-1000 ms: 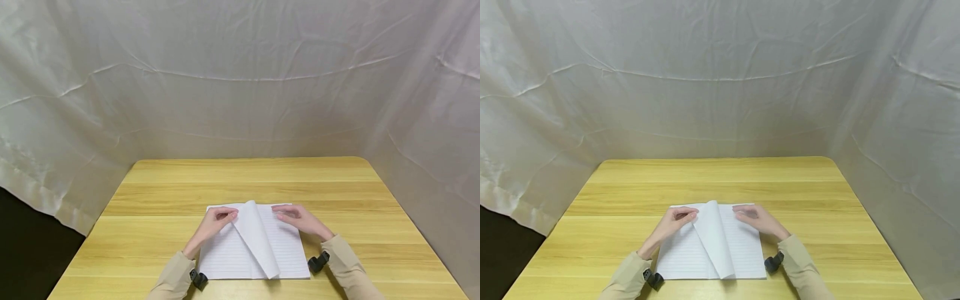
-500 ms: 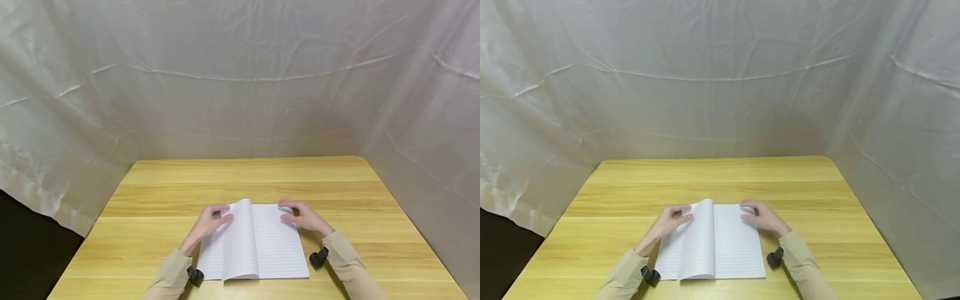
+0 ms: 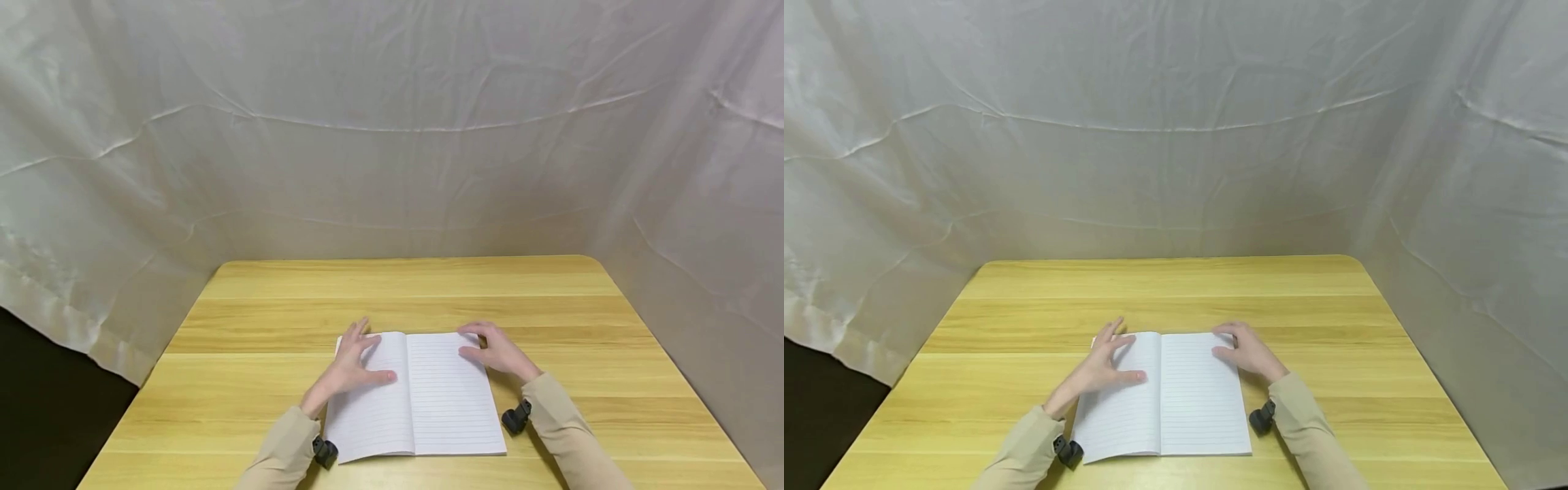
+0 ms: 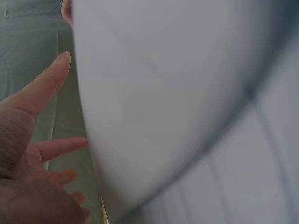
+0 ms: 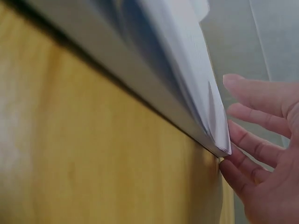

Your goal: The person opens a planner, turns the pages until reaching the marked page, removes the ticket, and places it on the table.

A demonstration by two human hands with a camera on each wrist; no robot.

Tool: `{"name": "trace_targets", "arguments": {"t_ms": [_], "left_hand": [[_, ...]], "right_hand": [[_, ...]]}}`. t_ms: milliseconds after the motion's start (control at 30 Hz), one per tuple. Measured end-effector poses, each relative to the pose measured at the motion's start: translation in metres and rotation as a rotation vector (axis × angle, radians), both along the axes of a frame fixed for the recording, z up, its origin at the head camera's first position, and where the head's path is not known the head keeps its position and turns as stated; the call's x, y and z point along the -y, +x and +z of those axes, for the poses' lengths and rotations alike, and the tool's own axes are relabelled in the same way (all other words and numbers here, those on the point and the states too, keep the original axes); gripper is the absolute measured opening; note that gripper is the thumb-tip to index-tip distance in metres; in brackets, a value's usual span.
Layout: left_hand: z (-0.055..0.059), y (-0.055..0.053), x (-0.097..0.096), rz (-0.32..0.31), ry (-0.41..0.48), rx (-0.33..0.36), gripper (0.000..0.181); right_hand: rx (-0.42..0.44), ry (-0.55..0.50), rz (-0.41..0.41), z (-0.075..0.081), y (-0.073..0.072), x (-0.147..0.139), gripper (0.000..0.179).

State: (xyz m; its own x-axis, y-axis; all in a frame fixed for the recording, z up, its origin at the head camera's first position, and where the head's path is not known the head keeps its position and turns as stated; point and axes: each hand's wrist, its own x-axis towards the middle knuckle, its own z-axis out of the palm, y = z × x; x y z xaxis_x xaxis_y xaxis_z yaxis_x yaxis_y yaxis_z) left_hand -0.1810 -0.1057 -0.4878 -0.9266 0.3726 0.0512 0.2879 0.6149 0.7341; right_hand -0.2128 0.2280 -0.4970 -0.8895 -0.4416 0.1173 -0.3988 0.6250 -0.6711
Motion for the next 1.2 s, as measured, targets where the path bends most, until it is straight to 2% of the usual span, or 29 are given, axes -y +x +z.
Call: {"name": "trace_targets", "arguments": {"t_ms": [167, 267, 400, 500, 733, 1000, 1200], "left_hand": [[0.0, 0.004, -0.006, -0.203, -0.087, -0.042, 0.081], [0.001, 0.006, -0.008, -0.307, -0.13, -0.015, 0.082], [0.003, 0.009, -0.011, -0.389, -0.183, 0.051, 0.084], [0.004, 0.011, -0.011, -0.421, -0.223, 0.09, 0.085], [0.005, 0.011, -0.009, -0.463, -0.294, 0.13, 0.087], [0.005, 0.01, -0.008, -0.472, -0.325, 0.138, 0.088], [0.004, 0.011, -0.008, -0.472, -0.324, 0.139, 0.088]], "right_hand": [[0.034, 0.022, -0.06, 0.002, 0.0, 0.002, 0.041], [0.035, 0.047, -0.084, 0.001, -0.001, 0.002, 0.041], [0.022, 0.062, -0.098, 0.0, -0.003, 0.002, 0.04], [0.029, 0.058, -0.115, -0.001, -0.004, 0.001, 0.038], [0.004, 0.05, -0.152, -0.003, -0.004, -0.001, 0.033], [-0.038, -0.036, -0.232, -0.001, -0.002, 0.001, 0.019], [-0.045, -0.051, -0.282, 0.001, -0.001, 0.001, 0.008]]}}
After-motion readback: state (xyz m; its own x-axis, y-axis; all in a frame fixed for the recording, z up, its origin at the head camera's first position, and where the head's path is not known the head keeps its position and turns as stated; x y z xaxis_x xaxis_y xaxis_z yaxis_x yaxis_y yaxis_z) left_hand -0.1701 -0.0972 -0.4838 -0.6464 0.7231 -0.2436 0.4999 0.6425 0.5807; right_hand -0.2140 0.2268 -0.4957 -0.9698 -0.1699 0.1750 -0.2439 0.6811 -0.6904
